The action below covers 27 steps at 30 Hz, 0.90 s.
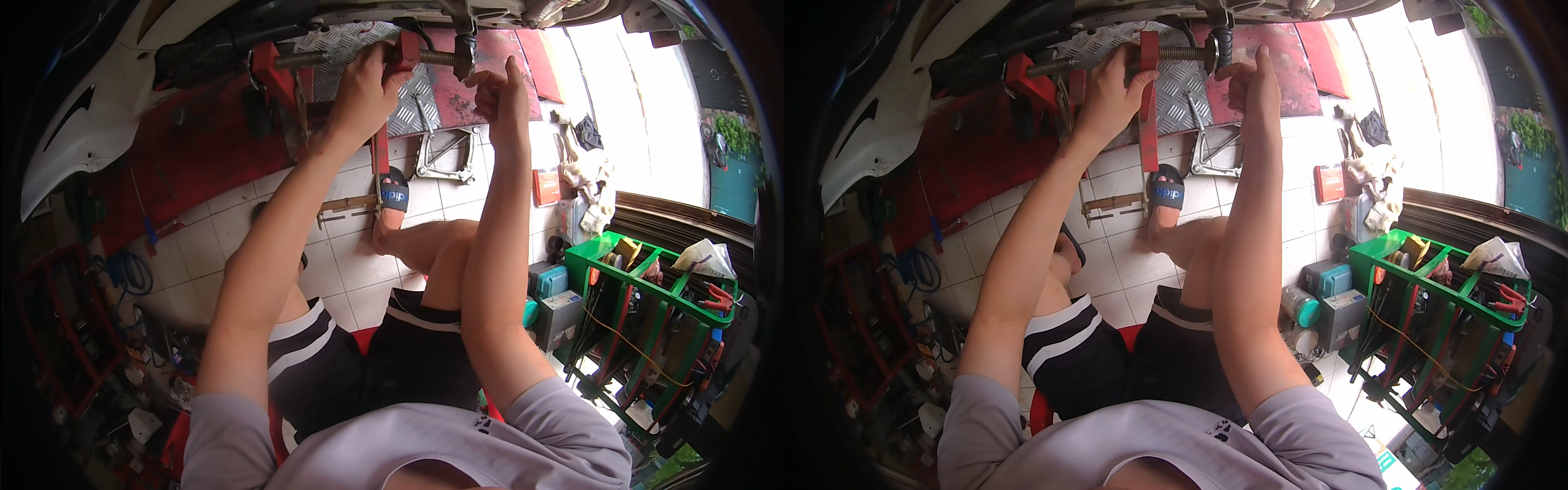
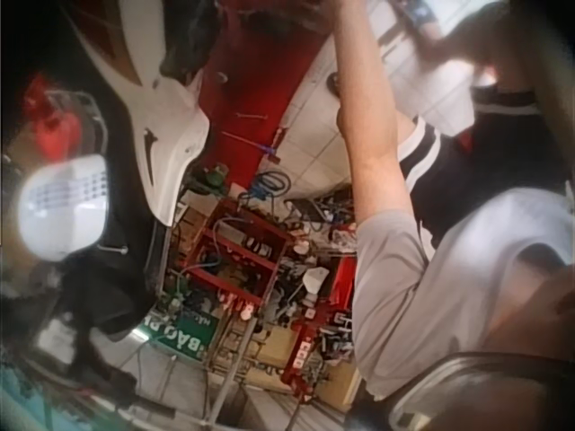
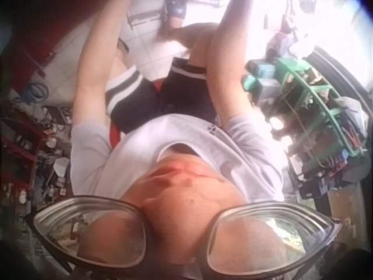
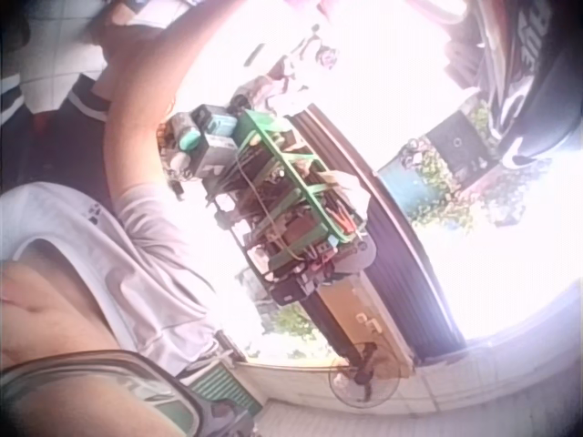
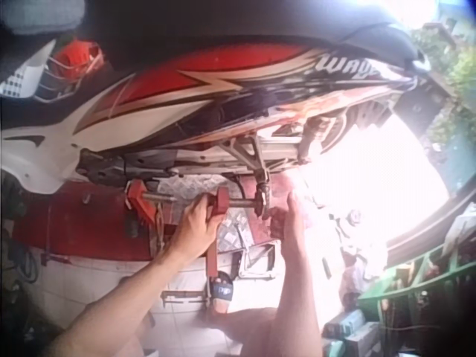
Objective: The person sits on a stool in a workshop and assembles a metal bracket with a spring and a bolt. They manipulate the components with their hands, attaching the spring to the bracket and then inserting the bolt to secure the assembly.
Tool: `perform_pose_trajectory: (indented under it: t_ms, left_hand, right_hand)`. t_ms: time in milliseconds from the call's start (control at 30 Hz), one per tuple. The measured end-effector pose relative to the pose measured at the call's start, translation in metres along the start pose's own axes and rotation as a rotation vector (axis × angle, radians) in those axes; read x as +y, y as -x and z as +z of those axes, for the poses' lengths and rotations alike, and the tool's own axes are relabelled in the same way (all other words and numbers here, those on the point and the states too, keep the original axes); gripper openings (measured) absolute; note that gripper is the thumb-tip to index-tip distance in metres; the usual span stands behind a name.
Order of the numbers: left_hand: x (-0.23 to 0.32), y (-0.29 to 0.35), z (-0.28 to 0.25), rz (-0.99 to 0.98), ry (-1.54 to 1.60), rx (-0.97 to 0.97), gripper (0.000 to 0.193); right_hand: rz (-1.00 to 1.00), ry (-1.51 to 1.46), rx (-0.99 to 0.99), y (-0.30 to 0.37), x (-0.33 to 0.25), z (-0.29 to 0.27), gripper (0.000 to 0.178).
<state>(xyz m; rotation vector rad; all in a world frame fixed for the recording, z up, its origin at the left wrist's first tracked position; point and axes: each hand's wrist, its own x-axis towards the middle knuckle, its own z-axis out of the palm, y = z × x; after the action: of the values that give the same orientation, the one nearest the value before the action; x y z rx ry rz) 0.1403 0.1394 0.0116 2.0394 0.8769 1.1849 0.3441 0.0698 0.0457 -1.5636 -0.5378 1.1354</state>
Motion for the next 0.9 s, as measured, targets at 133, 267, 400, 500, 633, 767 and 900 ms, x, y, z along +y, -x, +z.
perform_pose_trajectory:
  t_ms: [133, 267, 400, 500, 633, 767, 900]
  left_hand:
    - [0.000, 0.001, 0.001, -0.014, 0.030, -0.007, 0.033]
    - [-0.002, 0.001, 0.000, 0.001, -0.027, -0.001, 0.034]
    - [0.001, -0.001, 0.002, 0.001, -0.035, 0.004, 0.035]
    - [-0.002, 0.002, -0.002, -0.036, -0.077, -0.007, 0.034]
    - [0.004, 0.000, 0.000, -0.067, -0.117, -0.023, 0.033]
    - [0.004, 0.001, -0.002, -0.066, -0.126, -0.026, 0.033]
    - [0.003, 0.002, -0.002, -0.079, -0.125, -0.023, 0.033]
  right_hand:
    - [-0.011, -0.148, -0.074, -0.001, 0.000, 0.011, 0.067]
    - [0.136, -0.112, -0.035, -0.003, 0.002, 0.008, 0.060]
    - [0.003, -0.060, -0.102, -0.013, 0.007, -0.012, 0.066]
    - [0.007, -0.227, -0.091, 0.002, 0.000, 0.021, 0.069]
    - [0.086, 0.011, -0.062, -0.005, 0.003, 0.004, 0.064]
    - [0.055, -0.037, -0.023, -0.002, 0.001, 0.011, 0.070]
    - [0.004, -0.156, -0.059, 0.003, -0.001, 0.024, 0.072]
